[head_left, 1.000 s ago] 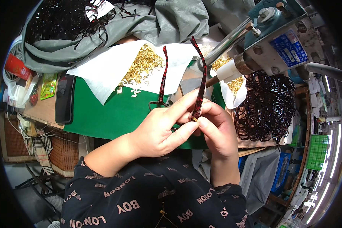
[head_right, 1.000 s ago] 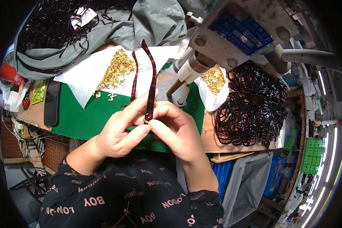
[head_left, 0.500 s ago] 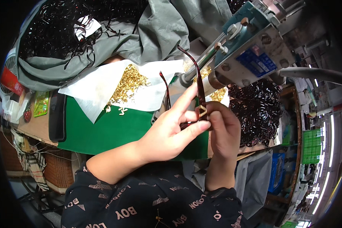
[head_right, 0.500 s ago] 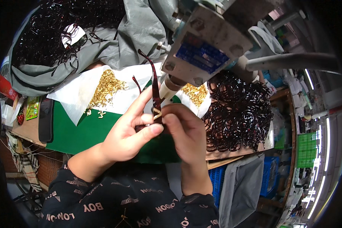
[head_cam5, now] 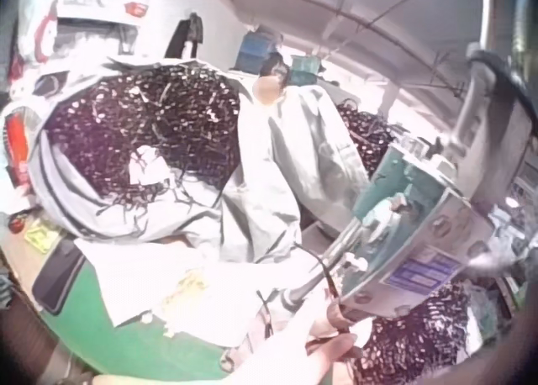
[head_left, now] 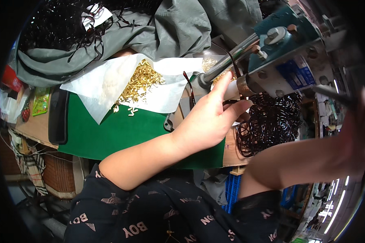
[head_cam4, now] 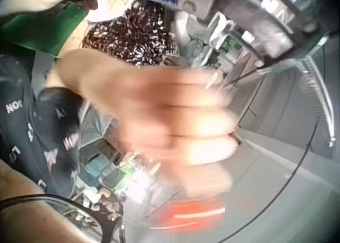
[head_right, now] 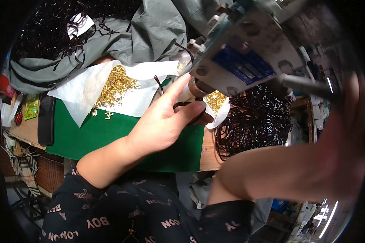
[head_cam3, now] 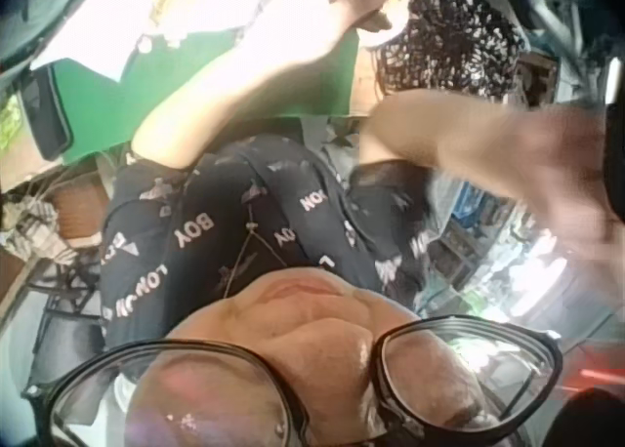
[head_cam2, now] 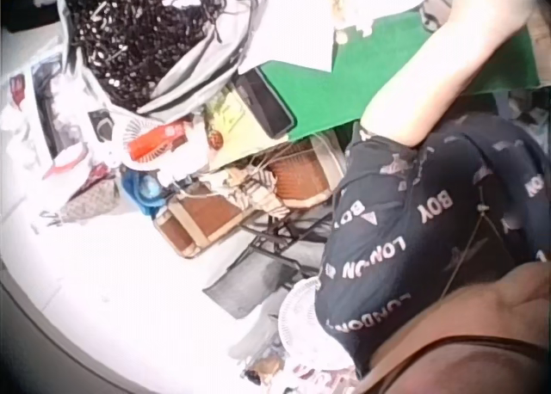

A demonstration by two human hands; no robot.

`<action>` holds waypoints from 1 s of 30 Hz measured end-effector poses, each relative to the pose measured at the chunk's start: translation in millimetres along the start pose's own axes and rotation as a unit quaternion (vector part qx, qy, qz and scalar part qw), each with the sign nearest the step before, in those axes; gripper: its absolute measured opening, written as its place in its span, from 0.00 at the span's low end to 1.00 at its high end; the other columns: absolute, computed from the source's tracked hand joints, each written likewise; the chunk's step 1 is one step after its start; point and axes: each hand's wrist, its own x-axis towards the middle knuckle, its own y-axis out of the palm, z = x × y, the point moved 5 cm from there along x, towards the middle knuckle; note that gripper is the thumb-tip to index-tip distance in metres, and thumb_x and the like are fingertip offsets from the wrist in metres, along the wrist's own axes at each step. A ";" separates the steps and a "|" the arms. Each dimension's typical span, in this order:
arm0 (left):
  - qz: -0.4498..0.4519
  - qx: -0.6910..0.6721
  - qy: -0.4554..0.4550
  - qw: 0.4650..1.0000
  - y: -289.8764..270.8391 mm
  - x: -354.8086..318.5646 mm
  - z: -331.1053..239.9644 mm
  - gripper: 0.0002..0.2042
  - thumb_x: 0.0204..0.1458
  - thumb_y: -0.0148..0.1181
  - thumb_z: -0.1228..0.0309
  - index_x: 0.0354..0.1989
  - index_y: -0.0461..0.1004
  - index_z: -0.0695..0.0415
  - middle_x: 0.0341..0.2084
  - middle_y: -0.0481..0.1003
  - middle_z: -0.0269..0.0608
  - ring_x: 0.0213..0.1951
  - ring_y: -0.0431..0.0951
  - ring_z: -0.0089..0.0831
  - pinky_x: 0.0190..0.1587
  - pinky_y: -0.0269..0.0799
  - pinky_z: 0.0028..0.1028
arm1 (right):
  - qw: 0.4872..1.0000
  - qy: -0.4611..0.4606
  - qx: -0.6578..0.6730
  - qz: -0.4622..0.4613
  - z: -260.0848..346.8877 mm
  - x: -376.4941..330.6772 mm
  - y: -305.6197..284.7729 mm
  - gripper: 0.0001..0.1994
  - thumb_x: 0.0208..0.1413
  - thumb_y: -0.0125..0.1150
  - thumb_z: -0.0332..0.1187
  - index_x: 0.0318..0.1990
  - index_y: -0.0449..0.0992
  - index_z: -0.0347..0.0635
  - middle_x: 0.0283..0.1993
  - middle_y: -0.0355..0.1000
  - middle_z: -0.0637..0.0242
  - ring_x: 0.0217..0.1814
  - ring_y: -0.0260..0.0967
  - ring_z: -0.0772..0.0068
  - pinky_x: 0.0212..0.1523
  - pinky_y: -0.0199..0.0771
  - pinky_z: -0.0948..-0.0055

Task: The person assembles eyeglasses by attaching small gold-colored components to the temples using a heat press machine. They repeatedly pick up frames, position them under the press, and then place the finished glasses into a large bag.

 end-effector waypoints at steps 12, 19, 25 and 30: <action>-0.044 0.406 0.073 0.910 -36.2 -53.0 -50.6 0.25 0.52 0.57 0.64 0.57 0.62 0.58 0.20 0.74 0.35 0.19 0.72 0.23 0.25 0.69 0.23 | 0.957 -0.002 -0.254 -0.142 7.8 -15.1 -12.9 0.32 0.58 0.46 0.50 0.59 0.56 0.30 0.62 0.55 0.44 0.66 0.52 0.50 0.68 0.43 0.52; -0.079 0.794 -0.204 0.567 -169.5 -151.7 -82.5 0.11 0.43 0.58 0.61 0.25 0.76 0.56 0.19 0.74 0.46 0.27 0.76 0.44 0.33 0.72 0.38 | 0.957 0.046 -0.273 -0.081 -33.4 -132.6 1.6 0.18 0.62 0.40 0.34 0.54 0.61 0.31 0.54 0.62 0.51 0.58 0.60 0.61 0.56 0.64 0.68; -0.281 0.855 -0.023 0.435 -246.0 -58.1 -148.2 0.25 0.46 0.57 0.46 0.30 0.74 0.61 0.30 0.72 0.51 0.37 0.72 0.46 0.41 0.69 0.38 | 0.953 0.238 -0.186 -0.028 -39.7 -165.3 74.2 0.10 0.55 0.47 0.22 0.43 0.69 0.30 0.43 0.68 0.58 0.45 0.65 0.70 0.49 0.63 0.74; -0.321 0.794 -0.073 0.511 -300.3 -2.1 -149.5 0.16 0.47 0.50 0.62 0.31 0.75 0.65 0.32 0.76 0.54 0.37 0.75 0.51 0.42 0.71 0.40 | 0.844 0.438 -0.111 0.289 -95.0 -206.9 137.4 0.08 0.49 0.59 0.22 0.38 0.73 0.34 0.34 0.71 0.62 0.34 0.69 0.75 0.38 0.69 0.78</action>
